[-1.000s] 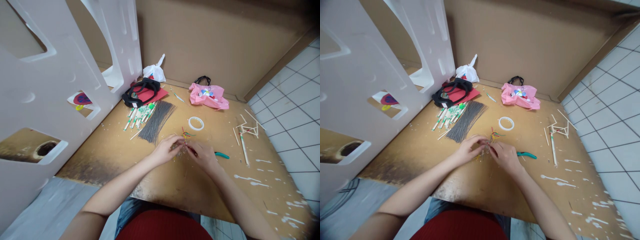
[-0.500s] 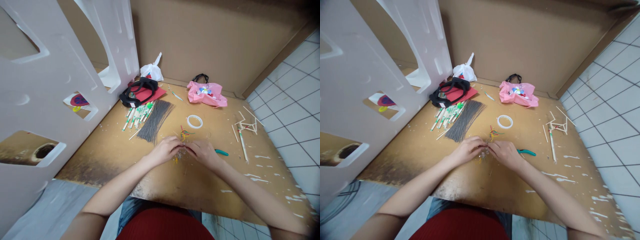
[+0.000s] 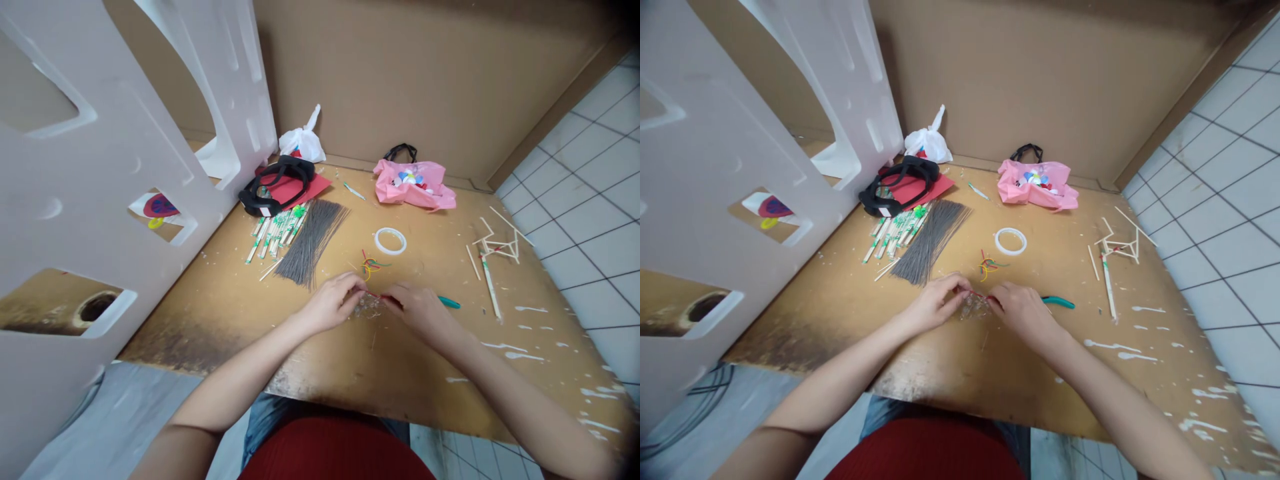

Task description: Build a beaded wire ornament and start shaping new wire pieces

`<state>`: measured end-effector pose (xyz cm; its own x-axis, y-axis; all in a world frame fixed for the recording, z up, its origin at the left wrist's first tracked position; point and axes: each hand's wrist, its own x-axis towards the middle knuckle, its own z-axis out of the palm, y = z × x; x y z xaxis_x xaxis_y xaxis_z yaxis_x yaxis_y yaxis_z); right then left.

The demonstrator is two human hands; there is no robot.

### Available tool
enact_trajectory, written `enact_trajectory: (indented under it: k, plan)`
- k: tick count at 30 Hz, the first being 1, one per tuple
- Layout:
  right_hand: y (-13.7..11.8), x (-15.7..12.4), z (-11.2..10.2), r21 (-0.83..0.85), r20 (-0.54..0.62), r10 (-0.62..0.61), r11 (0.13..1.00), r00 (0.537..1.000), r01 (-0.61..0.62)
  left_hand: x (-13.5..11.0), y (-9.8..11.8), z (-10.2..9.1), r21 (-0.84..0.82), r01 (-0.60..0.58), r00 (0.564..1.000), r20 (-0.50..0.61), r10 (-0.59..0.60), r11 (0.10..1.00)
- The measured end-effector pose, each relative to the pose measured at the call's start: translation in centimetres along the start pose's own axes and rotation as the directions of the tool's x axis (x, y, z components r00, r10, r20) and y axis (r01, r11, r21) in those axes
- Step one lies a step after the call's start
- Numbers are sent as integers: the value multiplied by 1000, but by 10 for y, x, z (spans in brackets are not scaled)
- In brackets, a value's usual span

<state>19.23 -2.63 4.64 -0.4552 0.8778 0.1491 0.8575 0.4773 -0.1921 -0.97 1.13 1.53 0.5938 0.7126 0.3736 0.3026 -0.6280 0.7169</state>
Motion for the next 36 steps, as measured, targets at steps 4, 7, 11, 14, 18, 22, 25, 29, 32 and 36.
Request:
enact_trajectory:
  k: [4, 7, 11, 14, 18, 22, 25, 29, 32, 36]
  plan:
    - [2, -5, -6, 147, 41, -22, 989, 999, 16, 0, -1, 1, -33, 13, 1000, 4, -13, 999]
    - [-1, -6, -6, 194, 30, -52, 980, 998, 45, 0, 0, 3, -38, 6, 999, 37, -4, 999]
    - [-4, -7, -8, 225, 1, -36, 974, 999, 35, 0, 1, 5, -34, 24, 998, 55, -22, 999]
    - [-5, -9, -13, 307, 35, 2, 952, 999, -13, 0, 2, 5, -39, 49, 998, 52, -47, 998]
    - [-10, -10, -8, 645, 0, 198, 749, 980, -151, -2, 4, 3, -107, 72, 996, 63, -66, 992]
    - [-16, -9, 11, 938, 130, 367, 255, 921, -234, -5, 8, 3, -152, 76, 993, 96, -62, 986]
    - [-19, -8, 20, 964, 217, 343, 74, 914, -256, -5, 8, 4, -117, 66, 993, 100, -54, 991]
    - [-19, -9, 20, 957, 212, 385, 106, 898, -272, -4, 8, 3, -48, 40, 997, 63, -37, 998]
    - [-19, -11, 19, 954, 205, 426, 112, 881, -276, -4, 10, 1, 30, -20, 1000, 24, 20, 999]
    - [-20, -10, 17, 934, 233, 434, 148, 870, -324, -4, 15, -1, 155, -117, 993, 15, 117, 981]
